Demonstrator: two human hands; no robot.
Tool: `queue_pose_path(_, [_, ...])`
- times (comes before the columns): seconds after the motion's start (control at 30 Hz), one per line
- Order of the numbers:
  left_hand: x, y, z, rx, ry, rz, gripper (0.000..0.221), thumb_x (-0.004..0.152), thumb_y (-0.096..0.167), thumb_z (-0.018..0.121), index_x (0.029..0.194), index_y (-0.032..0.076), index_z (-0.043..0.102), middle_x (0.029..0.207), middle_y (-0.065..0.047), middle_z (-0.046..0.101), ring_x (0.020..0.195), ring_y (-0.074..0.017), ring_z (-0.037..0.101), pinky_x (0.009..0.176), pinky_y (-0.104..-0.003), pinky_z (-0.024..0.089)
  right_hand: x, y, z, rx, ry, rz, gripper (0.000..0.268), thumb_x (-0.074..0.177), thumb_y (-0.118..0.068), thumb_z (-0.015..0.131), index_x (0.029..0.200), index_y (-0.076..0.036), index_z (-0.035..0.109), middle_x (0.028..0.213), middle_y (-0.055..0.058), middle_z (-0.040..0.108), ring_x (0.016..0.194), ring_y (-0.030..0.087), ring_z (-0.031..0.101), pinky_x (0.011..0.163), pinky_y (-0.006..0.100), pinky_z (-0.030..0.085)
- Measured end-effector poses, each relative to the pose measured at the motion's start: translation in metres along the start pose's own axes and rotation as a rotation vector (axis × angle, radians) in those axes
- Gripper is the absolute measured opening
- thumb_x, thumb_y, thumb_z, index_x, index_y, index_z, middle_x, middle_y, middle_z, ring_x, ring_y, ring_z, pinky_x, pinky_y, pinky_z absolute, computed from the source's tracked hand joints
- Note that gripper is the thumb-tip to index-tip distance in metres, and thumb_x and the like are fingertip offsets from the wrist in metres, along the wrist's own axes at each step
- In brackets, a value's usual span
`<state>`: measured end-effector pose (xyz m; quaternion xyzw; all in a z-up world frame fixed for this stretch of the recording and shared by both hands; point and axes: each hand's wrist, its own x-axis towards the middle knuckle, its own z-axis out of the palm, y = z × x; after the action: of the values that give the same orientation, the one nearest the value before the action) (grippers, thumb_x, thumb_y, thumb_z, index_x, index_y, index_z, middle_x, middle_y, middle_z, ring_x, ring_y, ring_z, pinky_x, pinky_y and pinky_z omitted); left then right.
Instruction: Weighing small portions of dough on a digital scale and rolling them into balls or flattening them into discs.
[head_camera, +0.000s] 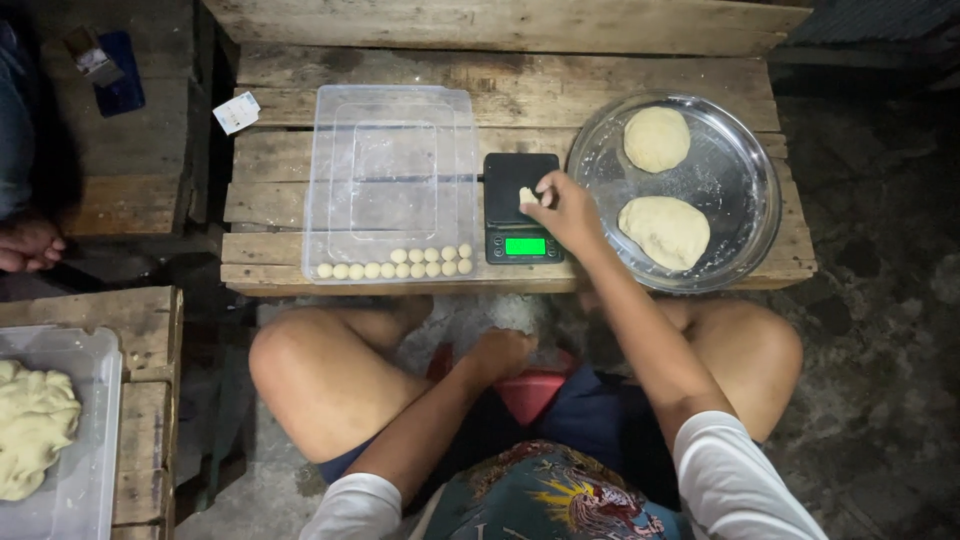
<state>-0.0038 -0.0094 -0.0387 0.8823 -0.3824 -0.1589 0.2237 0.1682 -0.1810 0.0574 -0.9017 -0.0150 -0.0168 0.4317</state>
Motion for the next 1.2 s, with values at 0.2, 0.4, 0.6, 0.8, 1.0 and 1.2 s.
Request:
queue_pose_path(0.2, [0.006,-0.005,0.009,-0.058,-0.071,-0.035,0.021,0.094,0.014,0.051,0.086,0.004,0.067,0.08,-0.018,0.073,0.077,-0.0341,0.075,0.07,-0.049,0.06,-0.011,0.027,-0.047,-0.036,0.183,-0.127,0.01,0.101,-0.015,0.075,0.108,-0.01,0.07,0.09,0.01,0.072,0.085,0.029,0.07,0.078,0.039,0.055])
queue_pose_path(0.4, [0.006,-0.012,0.031,-0.068,-0.152,-0.13,0.022,0.093,0.016,0.052,0.098,0.002,0.07,0.09,-0.022,0.074,0.091,-0.0411,0.075,0.082,-0.057,0.056,-0.064,0.013,-0.138,-0.597,-0.045,-0.142,0.026,0.095,-0.016,0.073,0.115,0.0,0.074,0.11,0.026,0.07,0.103,0.046,0.066,0.089,0.053,0.053])
queue_pose_path(0.6, [0.014,-0.036,0.074,-0.055,-0.244,-0.178,0.031,0.094,0.022,0.05,0.101,0.002,0.073,0.093,-0.023,0.075,0.092,-0.0421,0.074,0.079,-0.057,0.057,-0.121,0.078,-0.166,-0.988,-0.004,-0.062,0.042,0.09,-0.022,0.075,0.13,-0.011,0.072,0.128,0.017,0.068,0.115,0.037,0.067,0.089,0.046,0.058])
queue_pose_path(0.8, [0.022,-0.041,0.082,0.024,-0.405,-0.243,0.037,0.097,0.03,0.052,0.118,0.006,0.072,0.111,-0.02,0.074,0.108,-0.0404,0.071,0.089,-0.061,0.053,-0.144,0.106,-0.156,-0.836,-0.006,0.214,0.052,0.096,-0.032,0.071,0.143,-0.01,0.064,0.125,0.019,0.069,0.115,0.038,0.068,0.091,0.053,0.058])
queue_pose_path(1.0, [0.015,0.001,0.001,-0.124,-0.417,-0.254,0.032,0.098,0.019,0.058,0.121,0.002,0.072,0.116,-0.026,0.073,0.113,-0.0455,0.069,0.094,-0.059,0.053,-0.133,0.097,-0.155,-0.823,0.024,0.338,0.037,0.097,-0.043,0.07,0.123,-0.017,0.075,0.107,0.015,0.076,0.103,0.036,0.075,0.086,0.051,0.059])
queue_pose_path(1.2, [-0.007,-0.009,0.0,-0.199,-0.231,-0.238,0.038,0.096,0.025,0.062,0.123,0.0,0.072,0.113,-0.031,0.073,0.111,-0.0516,0.067,0.094,-0.06,0.052,-0.119,0.118,-0.14,-0.917,0.1,0.329,0.035,0.098,-0.045,0.07,0.109,-0.013,0.078,0.092,0.015,0.076,0.086,0.036,0.077,0.075,0.049,0.06])
